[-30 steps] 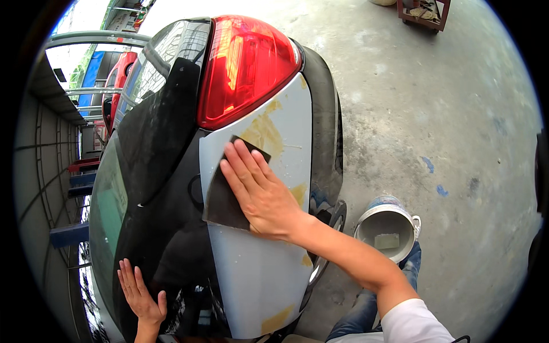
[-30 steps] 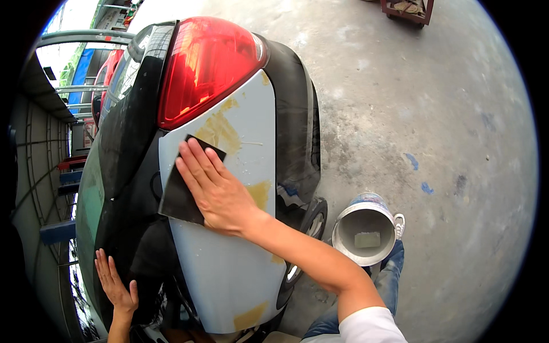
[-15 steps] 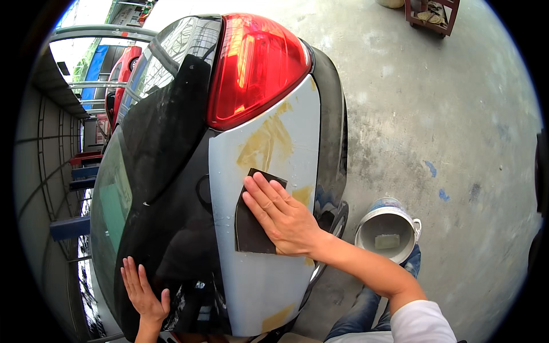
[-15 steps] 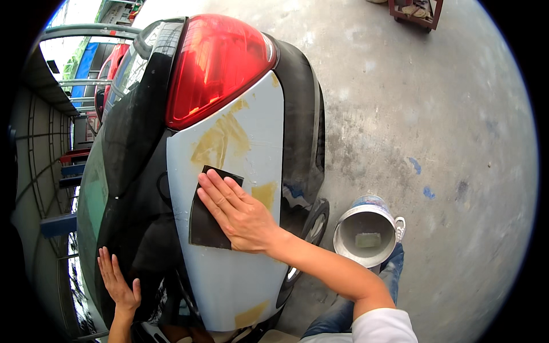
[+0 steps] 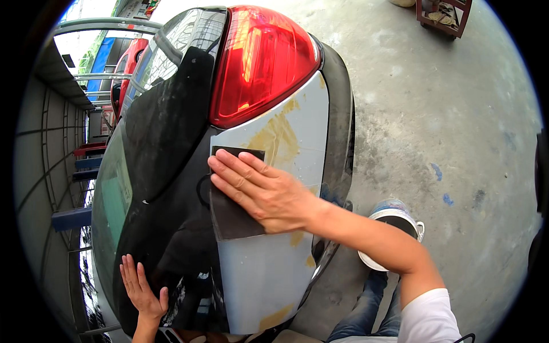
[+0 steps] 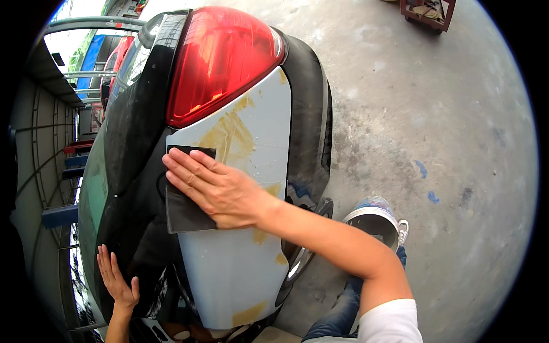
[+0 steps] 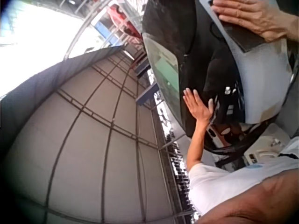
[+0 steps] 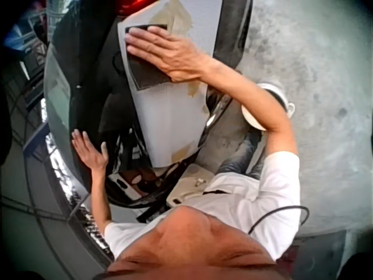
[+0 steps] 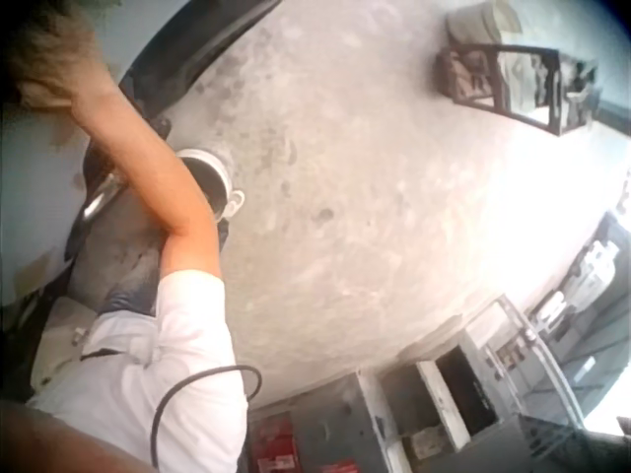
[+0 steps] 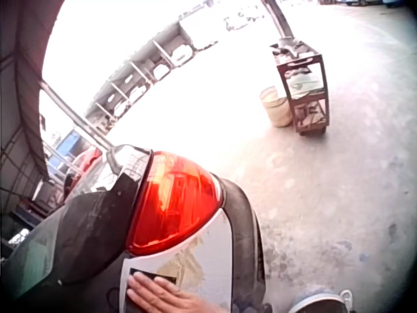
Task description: The person sands the rear bumper of a car using a sanding block. They repeatedly dip the sanding block into a bucket of water and rub it against the car's surface to smooth the area.
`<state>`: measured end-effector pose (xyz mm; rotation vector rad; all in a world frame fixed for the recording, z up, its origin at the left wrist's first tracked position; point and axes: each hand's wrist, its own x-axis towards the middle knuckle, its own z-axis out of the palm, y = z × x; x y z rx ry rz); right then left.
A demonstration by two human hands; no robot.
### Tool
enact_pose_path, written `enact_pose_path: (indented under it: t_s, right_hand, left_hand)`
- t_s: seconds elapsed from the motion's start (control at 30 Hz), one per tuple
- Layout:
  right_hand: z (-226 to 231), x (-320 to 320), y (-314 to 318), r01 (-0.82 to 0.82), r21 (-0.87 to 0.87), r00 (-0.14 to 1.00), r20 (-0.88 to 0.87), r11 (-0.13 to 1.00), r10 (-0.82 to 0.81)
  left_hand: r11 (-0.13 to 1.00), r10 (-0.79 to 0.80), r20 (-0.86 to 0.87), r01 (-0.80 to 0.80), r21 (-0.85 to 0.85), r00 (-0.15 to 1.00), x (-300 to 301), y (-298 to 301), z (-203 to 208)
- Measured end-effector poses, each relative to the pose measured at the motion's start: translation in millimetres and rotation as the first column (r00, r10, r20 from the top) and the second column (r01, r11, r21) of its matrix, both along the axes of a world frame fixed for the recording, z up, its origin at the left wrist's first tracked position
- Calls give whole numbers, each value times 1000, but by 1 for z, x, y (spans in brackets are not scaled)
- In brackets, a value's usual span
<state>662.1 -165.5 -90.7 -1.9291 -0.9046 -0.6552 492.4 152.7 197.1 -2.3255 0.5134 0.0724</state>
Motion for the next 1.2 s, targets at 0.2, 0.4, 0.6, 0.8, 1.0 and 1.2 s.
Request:
enact_pose_path:
  t_s: [0.2,0.4,0.6,0.8,1.0,1.2]
  right_hand:
    - [-24,-7,-16,14,-20,997,-74,1000,-15]
    - [-28,20,-35,-41,-59,999,20,997,42]
    - [2,12,-15,-48,25,999,6,999,48]
    - [-49,-6,-8,103,262,944,-331,960,-11]
    - [-28,-64,46,214,270,941,-315,939,-124]
    - [-1,-29,37,376,302,821,-547,876,-164]
  left_hand:
    - [1000,-3,-9,3,-7,1000,-3,3,3]
    - [1000,4,-7,-4,-15,1000,-3,2,1]
    - [1000,3,-3,-3,-3,1000,-1,4,3]
    - [1000,0,0,0,7,1000,-1,3,3]
    - [1000,-9,7,9,10,1000,2,-2,3]
    - [1000,10,9,-11,21,1000,0,-7,3]
